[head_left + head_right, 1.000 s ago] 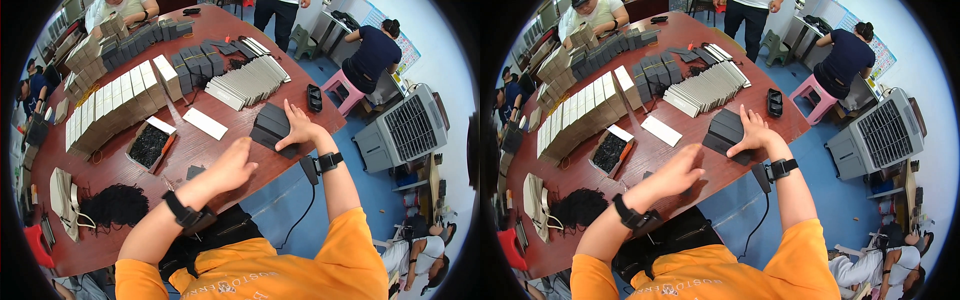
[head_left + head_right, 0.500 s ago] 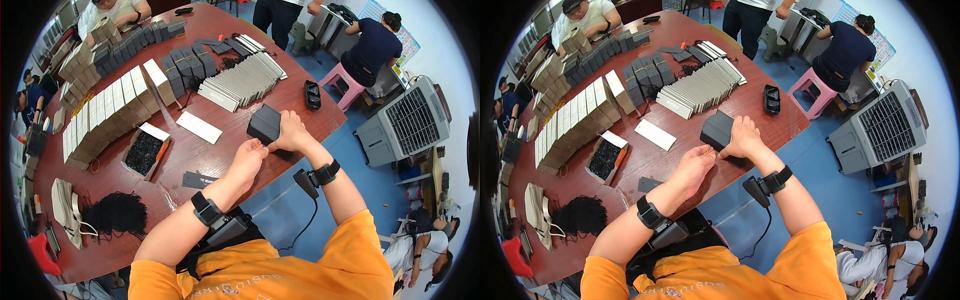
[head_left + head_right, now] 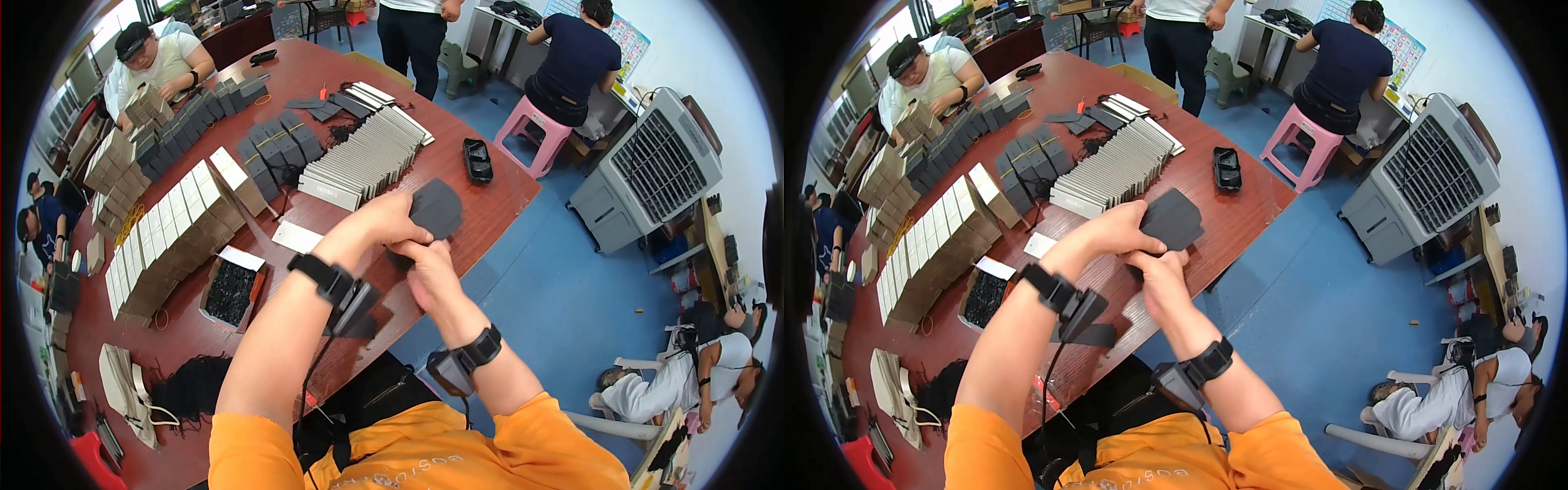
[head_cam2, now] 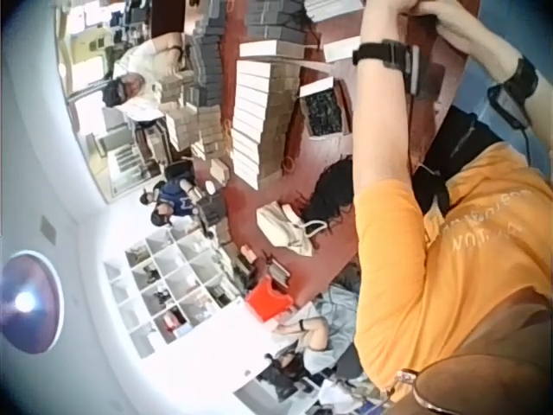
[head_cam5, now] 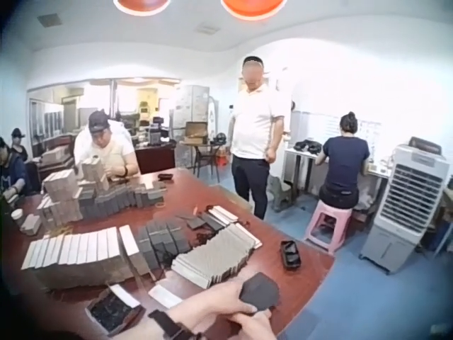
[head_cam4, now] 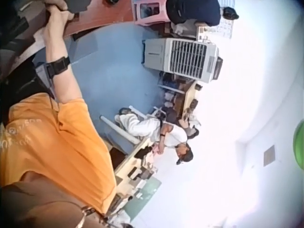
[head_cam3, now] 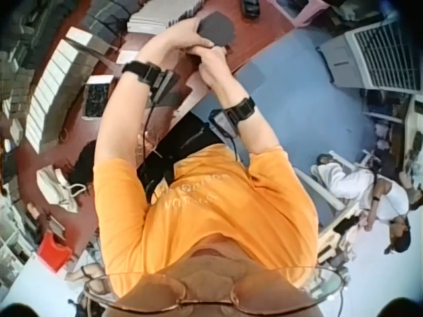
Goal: The person threads strings through tags and fastens the ends together before picking up a stack of tags and securing them with a rubber band.
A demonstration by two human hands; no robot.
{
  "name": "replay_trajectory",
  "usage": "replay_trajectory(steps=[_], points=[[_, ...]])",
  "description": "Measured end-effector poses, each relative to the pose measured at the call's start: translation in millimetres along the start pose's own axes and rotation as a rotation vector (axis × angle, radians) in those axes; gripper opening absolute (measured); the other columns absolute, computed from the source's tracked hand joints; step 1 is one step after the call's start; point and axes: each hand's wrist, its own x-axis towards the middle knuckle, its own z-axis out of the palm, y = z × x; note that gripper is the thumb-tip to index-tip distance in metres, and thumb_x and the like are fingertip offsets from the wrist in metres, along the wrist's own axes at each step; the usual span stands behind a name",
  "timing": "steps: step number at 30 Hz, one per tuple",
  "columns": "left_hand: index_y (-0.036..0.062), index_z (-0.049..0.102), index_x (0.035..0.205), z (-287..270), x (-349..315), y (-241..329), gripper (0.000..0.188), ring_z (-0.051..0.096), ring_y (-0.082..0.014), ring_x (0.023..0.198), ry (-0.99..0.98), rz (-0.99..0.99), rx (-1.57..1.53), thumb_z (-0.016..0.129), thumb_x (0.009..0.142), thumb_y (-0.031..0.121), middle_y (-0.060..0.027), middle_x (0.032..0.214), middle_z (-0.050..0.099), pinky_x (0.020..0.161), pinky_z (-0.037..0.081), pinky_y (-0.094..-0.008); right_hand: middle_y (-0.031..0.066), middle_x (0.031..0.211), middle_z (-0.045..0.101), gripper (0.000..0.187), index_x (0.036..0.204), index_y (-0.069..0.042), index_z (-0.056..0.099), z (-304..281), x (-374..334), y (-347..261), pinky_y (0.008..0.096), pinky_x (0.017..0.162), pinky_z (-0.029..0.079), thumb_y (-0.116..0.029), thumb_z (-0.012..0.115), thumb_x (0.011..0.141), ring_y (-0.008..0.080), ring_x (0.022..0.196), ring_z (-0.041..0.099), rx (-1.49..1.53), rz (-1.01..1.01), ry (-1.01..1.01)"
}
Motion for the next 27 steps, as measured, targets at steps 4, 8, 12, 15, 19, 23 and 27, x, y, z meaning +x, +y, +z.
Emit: replay_trajectory(steps=[4,8,12,15,19,23,27], points=[[-0.0075,0.057,0.105,-2.0,36.0,-1.0,0.069,0.063,-0.03,0.09,-0.22,0.006,0.23,0.083,0.055,0.032,-0.0207,0.097,0.064,0.075,0.05,-0.0343,0.0068,0.111,0.058,0.031,0.109,0.0,0.055,7.5,-11.0,-3.8,0.0322,0.089,0.04,0.001,0.06,0.079,0.0161,0.103,0.054,0.326,0.14,0.076],[-0.0065,0.058,0.103,-11.0,51.9,-3.7,0.069,0.063,-0.0298,0.089,-0.315,0.031,0.279,0.083,0.05,0.03,-0.0208,0.096,0.064,0.077,0.049,-0.0345,0.0097,0.117,0.051,0.04,0.116,-0.002,0.04,-9.2,-12.9,-13.5,0.0395,0.096,0.039,0.002,0.059,0.08,0.0208,0.109,0.051,0.361,0.27,0.086],[-0.0023,0.058,0.095,-11.6,41.8,6.6,0.058,0.062,-0.034,0.087,-0.081,0.19,0.373,0.081,0.049,0.024,-0.0201,0.09,0.064,0.076,0.049,-0.0387,0.0103,0.117,0.048,0.049,0.119,-0.003,0.032,-22.9,-6.7,-17.2,0.0441,0.103,0.034,0.002,0.061,0.08,0.0222,0.115,0.046,0.493,0.263,0.016],[0.0004,0.052,0.09,-7.3,34.1,12.7,0.05,0.061,-0.036,0.085,0.206,0.337,0.502,0.079,0.052,0.019,-0.0174,0.084,0.063,0.072,0.048,-0.0418,0.0084,0.118,0.048,0.05,0.12,-0.006,0.033,-32.8,3.8,-20.7,0.0433,0.104,0.033,0.0,0.062,0.08,0.0211,0.117,0.045,0.477,0.252,0.006],[0.0044,0.046,0.087,6.9,36.3,6.2,0.037,0.059,-0.032,0.089,0.424,0.54,0.576,0.071,0.059,0.007,-0.0121,0.091,0.061,0.069,0.048,-0.0403,0.0069,0.125,0.049,0.049,0.124,-0.01,0.045,-70.6,33.8,-30.5,0.0399,0.107,0.029,-0.014,0.067,0.081,0.0225,0.121,0.043,0.383,0.222,-0.267],[0.0044,0.05,0.095,23.7,29.8,-21.0,0.032,0.06,-0.028,0.091,0.774,0.67,0.505,0.061,0.065,0.001,-0.0086,0.098,0.061,0.075,0.048,-0.0358,0.0045,0.119,0.054,0.054,0.123,-0.005,0.047,-87.4,50.3,-43.5,0.0321,0.102,0.034,-0.024,0.072,0.079,0.0178,0.113,0.048,0.497,0.188,-0.397],[0.0043,0.052,0.1,38.5,22.6,-34.5,0.029,0.059,-0.025,0.095,0.817,0.694,0.508,0.056,0.071,0.002,-0.007,0.104,0.061,0.084,0.047,-0.0348,0.0065,0.119,0.052,0.061,0.124,-0.004,0.046,-91.3,59.5,-50.8,0.0303,0.096,0.04,-0.035,0.072,0.078,0.015,0.109,0.05,0.277,0.287,-0.245]])
